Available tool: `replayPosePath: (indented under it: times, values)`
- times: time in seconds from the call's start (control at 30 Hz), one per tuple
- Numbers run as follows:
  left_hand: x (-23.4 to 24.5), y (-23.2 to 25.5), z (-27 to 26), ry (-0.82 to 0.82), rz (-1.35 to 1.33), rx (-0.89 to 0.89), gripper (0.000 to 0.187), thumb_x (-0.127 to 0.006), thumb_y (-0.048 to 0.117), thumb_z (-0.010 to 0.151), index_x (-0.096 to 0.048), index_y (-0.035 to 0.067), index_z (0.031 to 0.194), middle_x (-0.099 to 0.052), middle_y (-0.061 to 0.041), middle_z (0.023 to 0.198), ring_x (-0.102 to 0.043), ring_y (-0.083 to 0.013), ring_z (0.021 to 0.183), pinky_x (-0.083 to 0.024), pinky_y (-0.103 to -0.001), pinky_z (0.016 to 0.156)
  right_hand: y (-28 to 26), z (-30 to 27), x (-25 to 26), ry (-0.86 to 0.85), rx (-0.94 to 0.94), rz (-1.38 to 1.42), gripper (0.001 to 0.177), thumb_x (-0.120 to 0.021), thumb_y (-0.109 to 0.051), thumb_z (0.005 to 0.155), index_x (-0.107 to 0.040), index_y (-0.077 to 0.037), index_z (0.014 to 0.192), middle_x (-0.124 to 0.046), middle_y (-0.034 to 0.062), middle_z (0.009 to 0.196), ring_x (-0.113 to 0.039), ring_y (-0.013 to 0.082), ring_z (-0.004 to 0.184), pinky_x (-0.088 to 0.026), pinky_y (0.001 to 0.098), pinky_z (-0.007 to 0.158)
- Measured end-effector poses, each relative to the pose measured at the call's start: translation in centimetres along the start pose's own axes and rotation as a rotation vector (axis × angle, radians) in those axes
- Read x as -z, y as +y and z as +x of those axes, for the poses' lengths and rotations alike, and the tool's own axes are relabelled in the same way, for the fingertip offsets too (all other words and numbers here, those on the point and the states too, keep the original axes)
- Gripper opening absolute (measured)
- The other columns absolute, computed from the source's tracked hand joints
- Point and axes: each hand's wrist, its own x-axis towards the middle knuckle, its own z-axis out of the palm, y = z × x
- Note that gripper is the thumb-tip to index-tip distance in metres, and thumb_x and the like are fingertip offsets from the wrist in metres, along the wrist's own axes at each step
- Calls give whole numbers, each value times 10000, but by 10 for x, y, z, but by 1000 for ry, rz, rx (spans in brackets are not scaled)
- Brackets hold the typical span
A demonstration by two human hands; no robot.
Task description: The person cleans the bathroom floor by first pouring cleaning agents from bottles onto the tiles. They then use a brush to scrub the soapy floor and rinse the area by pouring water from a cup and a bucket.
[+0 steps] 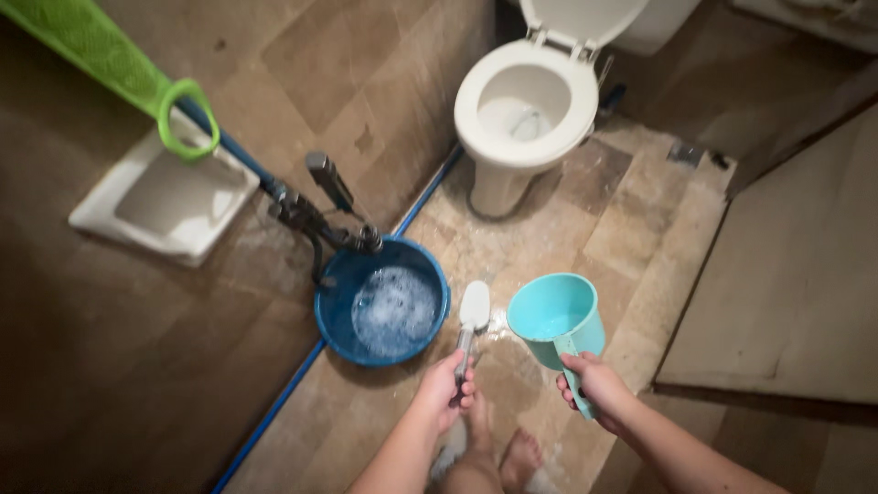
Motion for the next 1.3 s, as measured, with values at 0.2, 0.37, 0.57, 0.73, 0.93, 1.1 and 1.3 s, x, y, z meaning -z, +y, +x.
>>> replayPosePath:
  times: [0.2,0.37,0.57,0.73,0.93,1.1,1.3]
  values:
    - [35,-51,-28,29,77,-11,258,-527,356,1036,-590,110,1079,-564,-11,747,-491,-116,544,-362,-283,452,42,15,6,-28,-18,-112,198,-524,-236,1001,-514,-39,980,-638,105,713,-563,180,546,-450,337,499]
    - [86,-88,-37,73,110,35,253,-543,353,1044,-582,103,1043,-560,-20,727,-483,-128,516,-361,-296,427,35,53,1,-22,146,-210,142,-524,-183,985,-540,-43,1004,-643,119,700,-573,192,531,-466,335,510]
    - [148,-118,7,121,246,61,273,-548,375,1033,-538,127,919,-535,-3,644,-482,-133,459,-373,-313,389,1,97,-66,-137,205,-386,166,-540,-154,965,-549,-33,1077,-692,150,757,-620,206,564,-491,350,521]
    - [186,-119,45,107,448,43,233,-565,318,991,-576,114,879,-574,-12,649,-526,-132,463,-404,-307,394,0,131,-156,-189,188,-755,240,-564,-188,930,-581,-81,1144,-722,114,813,-640,209,598,-499,375,544]
    - [208,-105,76,72,673,16,191,-569,237,919,-613,62,855,-623,-39,667,-564,-140,471,-430,-320,402,25,223,-241,-107,443,-1440,333,-659,-265,906,-667,-38,1150,-746,224,956,-721,347,842,-556,458,765]
    - [223,-95,107,66,698,20,179,-566,226,904,-651,70,916,-635,-35,680,-563,-128,482,-422,-314,403,41,292,-290,-28,409,-1654,345,-638,-241,917,-671,-49,1202,-721,225,1127,-702,382,1063,-549,454,912]
    - [246,-97,150,46,789,15,277,-594,304,941,-648,37,892,-632,-36,668,-585,-136,495,-462,-307,428,95,400,-298,25,365,-1812,283,-532,-133,1006,-769,-46,1135,-777,188,1166,-749,353,1092,-593,433,893]
